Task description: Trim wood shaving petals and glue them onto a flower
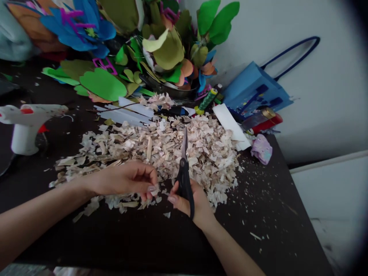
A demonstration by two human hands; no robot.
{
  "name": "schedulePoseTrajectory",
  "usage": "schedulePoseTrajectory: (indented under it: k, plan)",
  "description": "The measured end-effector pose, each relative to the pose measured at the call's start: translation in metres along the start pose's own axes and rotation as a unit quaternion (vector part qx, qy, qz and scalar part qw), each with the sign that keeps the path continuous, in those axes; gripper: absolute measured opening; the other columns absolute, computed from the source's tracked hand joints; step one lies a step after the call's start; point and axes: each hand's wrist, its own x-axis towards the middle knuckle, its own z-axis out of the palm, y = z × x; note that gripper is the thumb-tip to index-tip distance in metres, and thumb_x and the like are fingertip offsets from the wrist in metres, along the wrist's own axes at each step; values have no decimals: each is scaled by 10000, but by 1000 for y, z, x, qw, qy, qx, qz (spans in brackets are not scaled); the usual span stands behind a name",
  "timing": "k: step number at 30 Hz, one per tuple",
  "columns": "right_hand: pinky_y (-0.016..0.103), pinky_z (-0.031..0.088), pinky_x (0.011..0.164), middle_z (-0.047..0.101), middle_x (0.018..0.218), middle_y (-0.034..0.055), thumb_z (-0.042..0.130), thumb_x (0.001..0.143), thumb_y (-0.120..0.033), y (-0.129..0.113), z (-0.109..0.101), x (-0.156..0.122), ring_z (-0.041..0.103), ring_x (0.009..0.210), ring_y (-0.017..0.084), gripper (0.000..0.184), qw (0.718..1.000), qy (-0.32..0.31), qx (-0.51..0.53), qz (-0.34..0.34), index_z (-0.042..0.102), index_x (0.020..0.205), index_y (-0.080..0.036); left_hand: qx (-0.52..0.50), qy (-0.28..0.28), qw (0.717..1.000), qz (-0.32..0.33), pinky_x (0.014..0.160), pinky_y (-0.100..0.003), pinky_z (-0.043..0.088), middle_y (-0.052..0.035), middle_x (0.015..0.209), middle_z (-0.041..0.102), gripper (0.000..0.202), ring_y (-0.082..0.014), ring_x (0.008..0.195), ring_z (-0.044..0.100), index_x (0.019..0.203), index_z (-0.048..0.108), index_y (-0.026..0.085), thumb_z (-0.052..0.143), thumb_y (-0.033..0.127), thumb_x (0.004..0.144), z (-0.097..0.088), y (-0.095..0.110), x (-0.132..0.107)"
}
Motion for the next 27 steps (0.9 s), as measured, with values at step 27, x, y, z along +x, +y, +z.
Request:
schedulePoseTrajectory:
  k: [27]
  plan:
    - [243, 420, 572, 573, 673, -51, 849, 647, -395, 3, 16, 7, 507, 588, 106, 362, 993, -7, 116, -11, 585, 799, -198, -46, -9, 998, -40, 606, -214, 586, 1, 788, 697, 229, -121, 682, 660, 879, 646, 193, 724, 408, 887, 17, -15, 11]
